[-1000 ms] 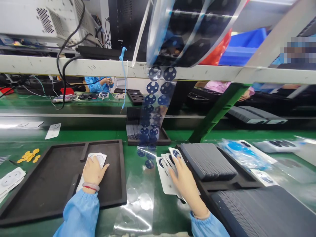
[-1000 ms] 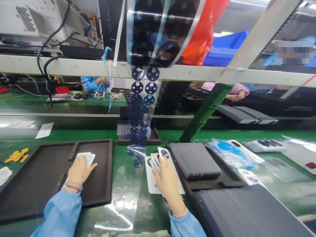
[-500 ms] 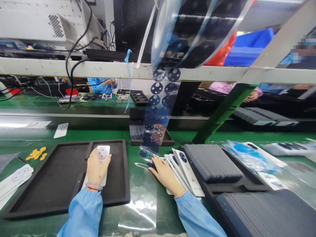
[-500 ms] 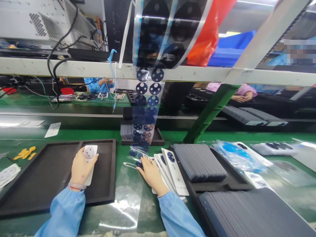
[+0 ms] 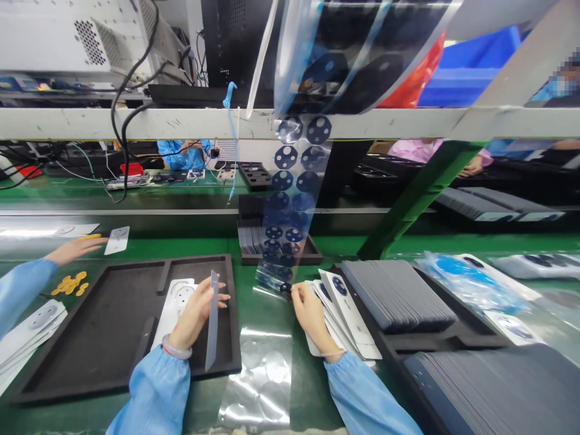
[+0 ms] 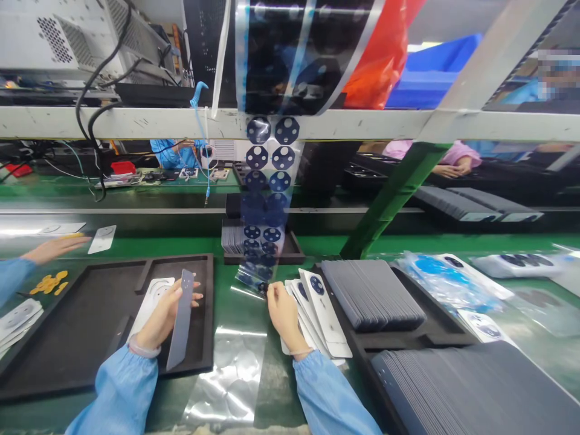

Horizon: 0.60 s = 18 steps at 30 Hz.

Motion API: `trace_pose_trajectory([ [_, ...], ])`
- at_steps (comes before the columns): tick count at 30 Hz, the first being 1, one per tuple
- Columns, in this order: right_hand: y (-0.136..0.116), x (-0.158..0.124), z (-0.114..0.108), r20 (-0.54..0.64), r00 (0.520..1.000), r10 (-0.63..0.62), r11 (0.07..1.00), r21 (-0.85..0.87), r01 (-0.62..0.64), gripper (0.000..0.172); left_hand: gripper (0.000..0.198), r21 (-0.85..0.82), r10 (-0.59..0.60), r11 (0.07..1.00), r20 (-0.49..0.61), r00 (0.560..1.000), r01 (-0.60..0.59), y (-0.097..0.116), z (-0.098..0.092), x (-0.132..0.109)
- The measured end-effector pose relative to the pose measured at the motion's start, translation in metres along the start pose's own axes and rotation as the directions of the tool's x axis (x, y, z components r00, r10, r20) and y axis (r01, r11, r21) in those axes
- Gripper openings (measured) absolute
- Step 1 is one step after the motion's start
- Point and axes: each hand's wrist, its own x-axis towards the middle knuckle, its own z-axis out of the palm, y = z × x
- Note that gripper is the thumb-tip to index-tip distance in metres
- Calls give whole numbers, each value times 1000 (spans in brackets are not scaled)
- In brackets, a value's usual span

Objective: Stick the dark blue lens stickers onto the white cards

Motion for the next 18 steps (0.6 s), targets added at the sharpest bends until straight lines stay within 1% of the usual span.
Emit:
trace_pose_trajectory([
  [2,-14,5,-10,-135,988,76,990,126,-59,40,59,-93,-24,995,156,987,39,3,4,-6],
  [3,-23,8,-15,-216,971,99,976,211,-53,36,62,-121,-16,992,233,972,45,4,5,-9],
  [4,-34,10,-20,-294,951,97,958,287,-9,31,68,-145,2,988,301,954,43,5,7,-12],
  [5,-44,10,-23,-364,929,62,940,335,69,26,73,-169,24,985,355,934,39,6,8,-14],
  [6,-55,10,-25,-413,911,-11,927,338,165,20,79,-194,45,980,395,918,36,7,10,-16],
  [8,-74,4,-24,-426,874,-234,903,238,358,14,89,-247,71,968,437,897,44,8,13,-19],
  [10,-89,-5,-17,-379,826,-418,858,134,496,18,98,-294,79,954,443,893,62,8,15,-21],
  [12,-99,-15,-9,-325,793,-515,818,90,569,21,105,-331,88,941,443,892,71,7,15,-22],
  [13,-101,-20,-6,-298,790,-535,808,93,582,20,107,-347,99,936,439,893,67,6,15,-22],
  [14,-103,-23,-4,-268,800,-538,807,112,580,17,108,-359,109,931,434,894,60,5,15,-21],
  [15,-103,-25,-3,-238,819,-523,815,143,562,14,109,-367,117,928,428,896,55,5,15,-21],
  [16,-102,-26,-3,-214,849,-484,832,190,522,14,110,-368,118,928,423,899,51,4,14,-21],
  [18,-99,-24,-5,-178,923,-341,868,319,382,24,112,-348,102,936,429,898,59,4,13,-20],
])
